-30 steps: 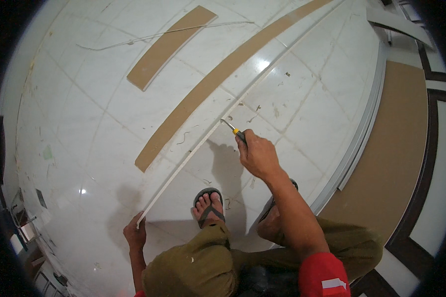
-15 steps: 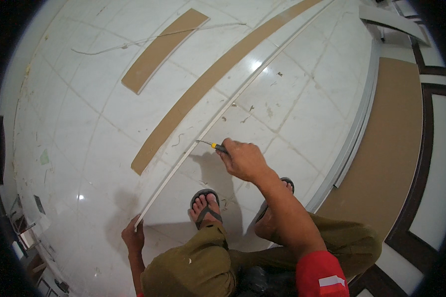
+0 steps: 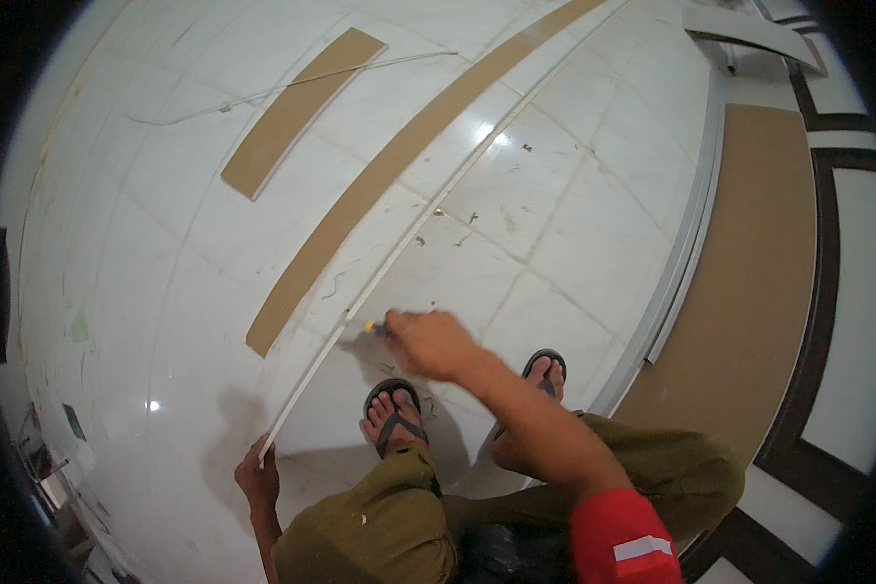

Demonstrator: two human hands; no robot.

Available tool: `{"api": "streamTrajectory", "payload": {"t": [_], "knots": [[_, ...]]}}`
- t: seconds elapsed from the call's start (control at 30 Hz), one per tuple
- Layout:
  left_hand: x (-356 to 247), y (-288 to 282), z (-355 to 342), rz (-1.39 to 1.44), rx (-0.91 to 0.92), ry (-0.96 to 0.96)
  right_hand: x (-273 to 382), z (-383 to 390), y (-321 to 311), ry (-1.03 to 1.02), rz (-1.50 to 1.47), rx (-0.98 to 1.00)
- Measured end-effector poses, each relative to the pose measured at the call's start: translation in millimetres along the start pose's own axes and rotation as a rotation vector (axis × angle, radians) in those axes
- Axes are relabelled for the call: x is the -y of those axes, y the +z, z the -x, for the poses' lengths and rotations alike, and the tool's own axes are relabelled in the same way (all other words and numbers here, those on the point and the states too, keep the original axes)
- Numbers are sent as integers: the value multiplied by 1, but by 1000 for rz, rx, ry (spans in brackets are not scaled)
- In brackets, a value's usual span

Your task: The person cuts a long strip from a large panel on the floor using a utility knife.

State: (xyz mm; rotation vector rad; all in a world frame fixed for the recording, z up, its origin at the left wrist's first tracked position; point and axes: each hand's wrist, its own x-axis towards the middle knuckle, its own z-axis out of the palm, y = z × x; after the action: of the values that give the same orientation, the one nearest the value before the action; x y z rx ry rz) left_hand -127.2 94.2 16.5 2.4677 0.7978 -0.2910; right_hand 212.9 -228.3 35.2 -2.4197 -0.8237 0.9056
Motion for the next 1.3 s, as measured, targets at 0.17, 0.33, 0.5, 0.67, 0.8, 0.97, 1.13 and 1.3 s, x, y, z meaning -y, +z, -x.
{"api": "streamTrajectory", "payload": {"t": [0.17,0.33,0.5,0.67,0.8,0.97,1.13,1.3], "knots": [[4,-4,-1,9,19,-48,-51,-8,-63,46,46,-123],[-17,-10,-17,-38,136,-98,-61,-12,-64,193,-66,-256],[-96,1,-67,171,197,176,-52,-10,-60,200,-72,-259],[-237,44,-152,196,199,382,-56,-11,-50,209,-113,-276],[-272,61,-191,116,262,370,-57,-15,-43,163,-82,-316],[-275,41,-169,-2,244,281,-44,-4,-36,104,-37,-258],[-220,42,-134,2,164,282,-25,2,-33,-4,28,-88],[-165,21,-92,152,226,229,-23,4,-35,-32,56,-101]]}}
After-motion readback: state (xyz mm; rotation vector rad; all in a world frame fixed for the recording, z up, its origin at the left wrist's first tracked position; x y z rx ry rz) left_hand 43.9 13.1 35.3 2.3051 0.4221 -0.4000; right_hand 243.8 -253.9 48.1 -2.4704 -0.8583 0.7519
